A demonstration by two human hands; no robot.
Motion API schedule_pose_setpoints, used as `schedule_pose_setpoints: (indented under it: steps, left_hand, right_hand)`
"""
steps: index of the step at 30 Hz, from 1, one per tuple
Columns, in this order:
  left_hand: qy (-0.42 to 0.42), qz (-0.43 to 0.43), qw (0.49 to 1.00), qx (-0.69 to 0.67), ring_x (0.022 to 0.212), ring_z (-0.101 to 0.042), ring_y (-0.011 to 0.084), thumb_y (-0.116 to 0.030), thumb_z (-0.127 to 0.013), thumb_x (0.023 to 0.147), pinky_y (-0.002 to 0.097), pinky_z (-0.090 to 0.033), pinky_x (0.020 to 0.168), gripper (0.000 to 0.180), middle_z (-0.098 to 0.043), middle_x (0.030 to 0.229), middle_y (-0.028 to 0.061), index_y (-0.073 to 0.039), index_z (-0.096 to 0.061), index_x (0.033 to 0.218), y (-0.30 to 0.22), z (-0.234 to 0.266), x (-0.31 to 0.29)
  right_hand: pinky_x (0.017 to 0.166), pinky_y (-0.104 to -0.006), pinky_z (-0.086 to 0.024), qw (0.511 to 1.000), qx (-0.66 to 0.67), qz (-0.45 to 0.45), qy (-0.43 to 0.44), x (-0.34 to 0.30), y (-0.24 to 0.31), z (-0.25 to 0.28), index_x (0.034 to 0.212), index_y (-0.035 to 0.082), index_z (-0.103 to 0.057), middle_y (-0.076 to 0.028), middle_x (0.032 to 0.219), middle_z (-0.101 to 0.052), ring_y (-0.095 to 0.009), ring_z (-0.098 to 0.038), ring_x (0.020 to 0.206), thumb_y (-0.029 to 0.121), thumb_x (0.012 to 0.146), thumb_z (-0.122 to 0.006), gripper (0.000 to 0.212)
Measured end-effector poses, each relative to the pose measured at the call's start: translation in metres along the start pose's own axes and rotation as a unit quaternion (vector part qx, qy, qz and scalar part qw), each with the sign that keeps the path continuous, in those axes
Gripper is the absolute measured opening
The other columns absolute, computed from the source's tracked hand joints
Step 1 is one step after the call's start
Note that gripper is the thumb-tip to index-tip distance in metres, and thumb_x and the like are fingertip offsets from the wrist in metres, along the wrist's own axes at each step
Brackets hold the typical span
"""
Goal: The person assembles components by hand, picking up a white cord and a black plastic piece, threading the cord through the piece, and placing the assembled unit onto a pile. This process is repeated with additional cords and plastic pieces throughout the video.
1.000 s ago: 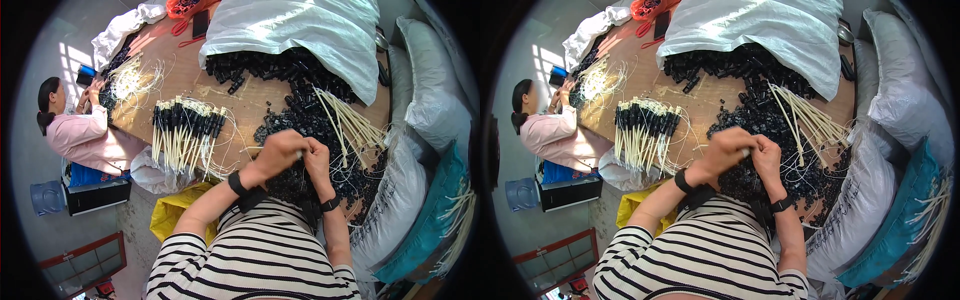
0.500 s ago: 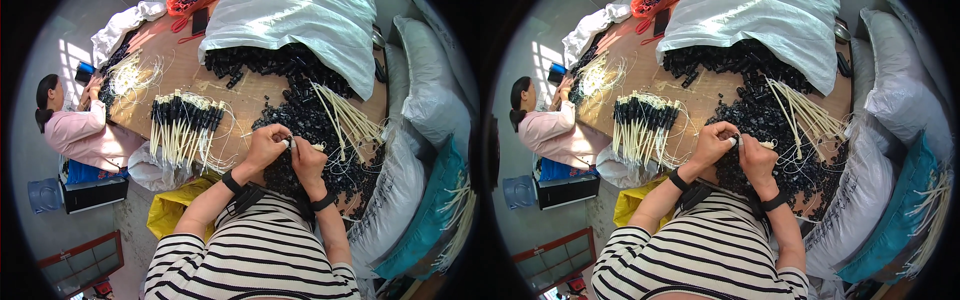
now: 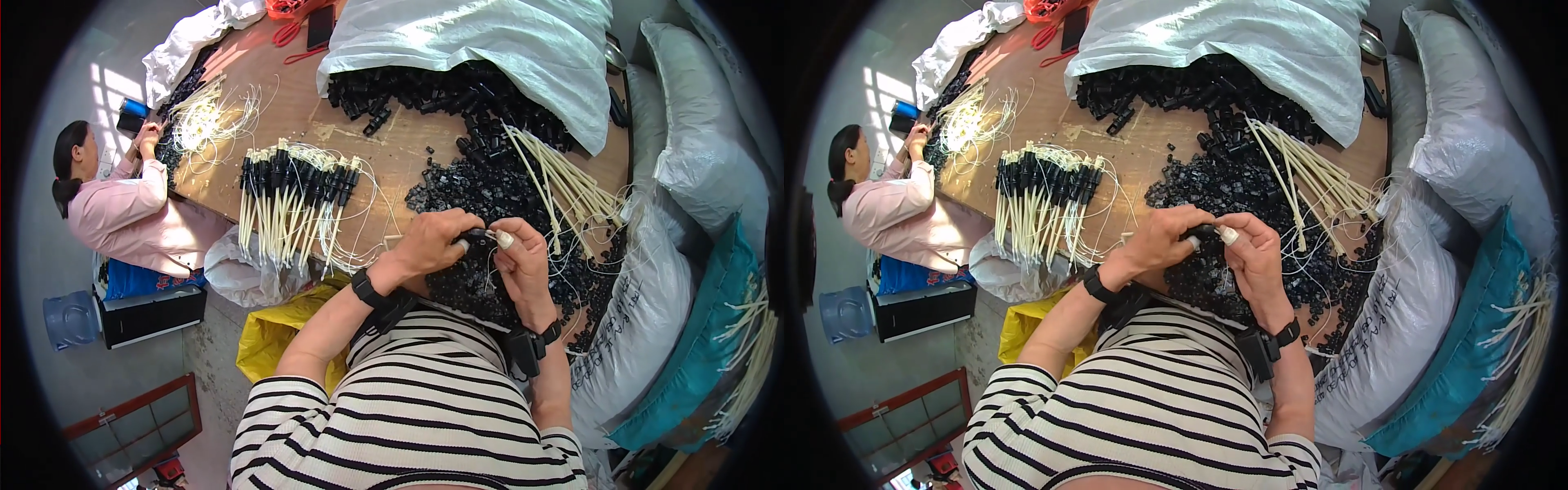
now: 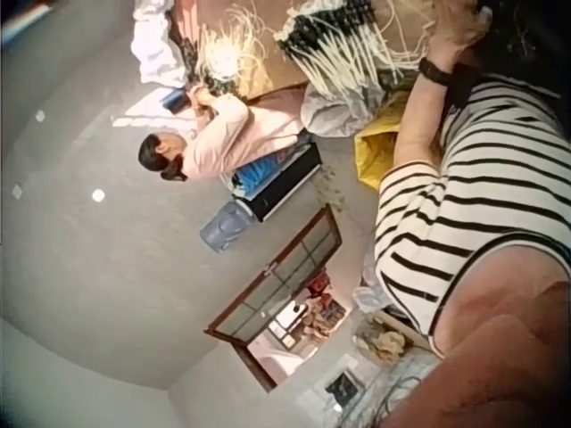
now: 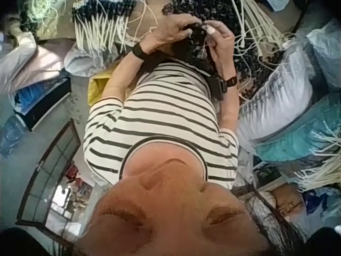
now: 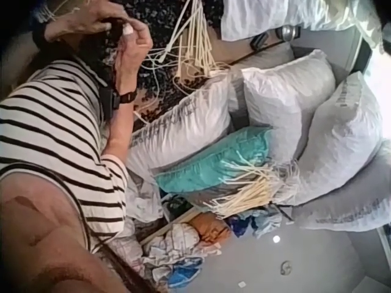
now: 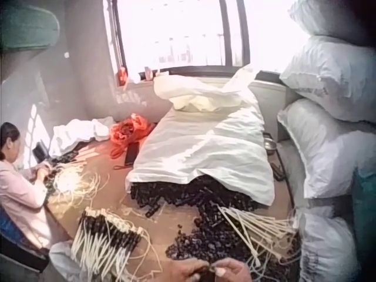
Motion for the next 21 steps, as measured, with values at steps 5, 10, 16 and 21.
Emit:
schedule_pose_setpoints:
  steps: [5,10,16,21]
  left_hand:
    - [-0.019,0.052,0.997,0.059,0.078,-0.065,0.0322,-0.006,-0.063,0.068,0.0388,-0.052,0.066,0.03,-0.067,0.083,0.0151,-0.006,-0.067,0.098,0.008,0.012,0.001]
    - [-0.046,-0.018,0.991,0.125,0.074,-0.067,0.0284,-0.008,-0.065,0.066,0.0375,-0.052,0.062,0.025,-0.068,0.082,0.0087,-0.008,-0.066,0.092,-0.011,0.01,-0.007]
    - [-0.041,-0.037,0.96,0.273,0.062,-0.063,0.0256,-0.009,-0.066,0.067,0.0375,-0.048,0.05,0.018,-0.066,0.079,0.0072,-0.01,-0.065,0.085,-0.013,0.022,-0.023]
    - [-0.284,0.057,0.893,0.344,0.09,-0.059,0.0253,-0.011,-0.066,0.066,0.0423,-0.039,0.085,0.018,-0.065,0.091,0.0052,-0.009,-0.065,0.084,0.016,0.137,-0.062]
  right_hand:
    - [0.056,-0.0292,-0.05,0.709,-0.656,0.254,0.049,-0.017,0.031,-0.044,0.111,0.014,-0.07,-0.01,0.075,-0.067,-0.018,-0.064,0.057,0.004,0.079,-0.062,0.034]
    - [0.048,-0.0253,-0.038,0.839,-0.536,0.092,-0.015,0.001,0.011,-0.015,0.095,0.007,-0.069,-0.002,0.056,-0.053,-0.009,-0.049,0.049,0.009,0.079,-0.072,0.016]
    - [0.052,-0.024,-0.039,0.849,-0.519,0.103,-0.003,0.009,-0.004,-0.036,0.108,0.003,-0.064,-0.001,0.06,-0.049,-0.008,-0.046,0.054,0.005,0.077,-0.074,0.033]
    - [0.064,-0.0326,-0.053,0.74,-0.582,0.331,-0.062,0.002,0.051,-0.069,0.091,0.0,-0.066,-0.014,0.091,-0.066,-0.027,-0.065,0.076,-0.006,0.08,-0.065,0.012]
Point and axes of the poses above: each hand's wrist, its own x-axis towards the middle knuckle, its own z-axis out of the back of the hand, y = z × x, the point moved 9 cm from there along x, towards the middle knuckle
